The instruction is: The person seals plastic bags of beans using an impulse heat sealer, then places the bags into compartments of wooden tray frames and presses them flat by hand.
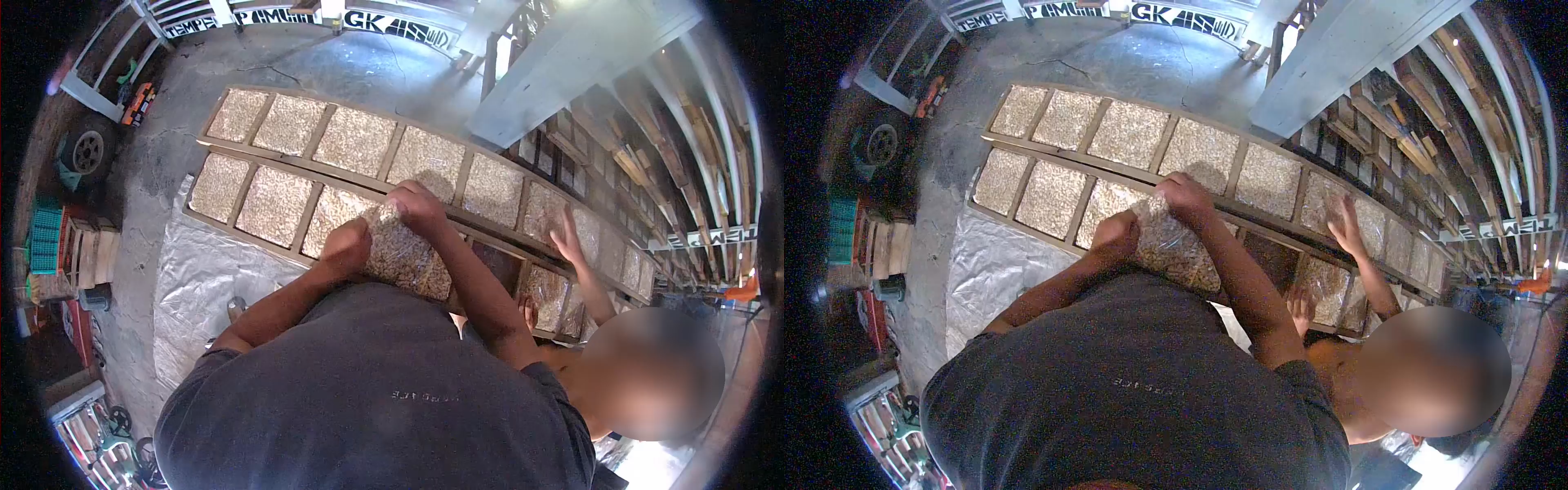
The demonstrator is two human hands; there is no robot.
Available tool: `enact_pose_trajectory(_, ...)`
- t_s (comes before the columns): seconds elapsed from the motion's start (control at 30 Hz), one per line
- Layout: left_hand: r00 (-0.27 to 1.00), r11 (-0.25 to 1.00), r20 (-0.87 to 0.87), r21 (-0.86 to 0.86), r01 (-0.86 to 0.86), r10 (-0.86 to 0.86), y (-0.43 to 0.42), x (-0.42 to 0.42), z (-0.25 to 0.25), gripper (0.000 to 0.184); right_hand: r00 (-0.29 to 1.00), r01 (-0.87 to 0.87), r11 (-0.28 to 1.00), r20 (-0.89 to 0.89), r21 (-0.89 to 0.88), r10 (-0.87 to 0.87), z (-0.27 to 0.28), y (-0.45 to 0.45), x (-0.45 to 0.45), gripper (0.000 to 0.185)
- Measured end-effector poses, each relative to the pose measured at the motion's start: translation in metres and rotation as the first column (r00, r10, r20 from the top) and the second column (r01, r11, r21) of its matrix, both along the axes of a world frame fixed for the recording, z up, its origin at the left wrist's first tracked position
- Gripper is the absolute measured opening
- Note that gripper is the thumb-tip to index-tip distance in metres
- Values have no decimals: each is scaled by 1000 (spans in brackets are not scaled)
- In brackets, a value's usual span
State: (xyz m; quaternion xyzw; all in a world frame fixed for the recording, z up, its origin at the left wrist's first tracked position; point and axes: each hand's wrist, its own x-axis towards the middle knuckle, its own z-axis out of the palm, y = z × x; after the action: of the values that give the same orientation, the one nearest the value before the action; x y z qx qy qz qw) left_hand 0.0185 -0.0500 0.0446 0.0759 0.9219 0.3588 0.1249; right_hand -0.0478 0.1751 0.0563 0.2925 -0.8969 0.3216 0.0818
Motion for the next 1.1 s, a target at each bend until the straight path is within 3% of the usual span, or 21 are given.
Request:
enact_pose_trajectory(0.13, 1000, 1000, 25, 13, -17, 17, 3, -3, 14, 28, 999, -36, 997, -19, 66, 37, -4, -1, -7, 15)
enact_pose_trajectory(0.23, 950, 971, -300, 240, -15, 89, 11, -20, 12, 28, 998, 4, 999, 56, 36, -6, -2, -4, -4, 15)
enact_pose_trajectory(0.27, 975, 980, -219, 198, 15, 29, 11, -29, 11, 25, 998, 3, 1000, 57, 17, -4, 0, -6, -3, 15)
enact_pose_trajectory(0.37, 956, 980, -284, 158, 124, -75, 14, -49, 8, 22, 998, -17, 1000, 58, 10, 17, -3, -10, -10, 14)
enact_pose_trajectory(0.47, 974, 985, -213, 137, 106, -76, 17, -55, 7, 18, 997, -15, 998, 78, 53, 11, -7, -13, -16, 12)
enact_pose_trajectory(0.57, 952, 975, -297, 181, 131, -73, 18, -53, 4, 17, 994, 30, 999, 108, 27, -33, -7, -15, -12, 15)
enact_pose_trajectory(0.67, 974, 981, -207, 148, 128, -95, 18, -56, -7, 19, 991, 55, 998, 118, 33, -59, -6, -17, -11, 12)
enact_pose_trajectory(0.77, 942, 972, -284, 91, 215, -181, 14, -63, -24, 21, 985, 93, 993, 141, 73, -102, -5, -19, -7, 8)
enact_pose_trajectory(0.87, 959, 984, -252, 81, 157, -133, 17, -62, -33, 21, 979, 116, 988, 157, 103, -132, -11, -21, -7, 7)
enact_pose_trajectory(0.97, 900, 939, -427, 264, 219, -89, 15, -60, -17, 19, 974, 137, 986, 168, 97, -151, -18, -20, -2, 10)
enact_pose_trajectory(1.1, 931, 965, -323, 135, 224, -171, 6, -71, -17, 20, 958, 183, 971, 194, 154, -212, -13, -19, 0, 16)
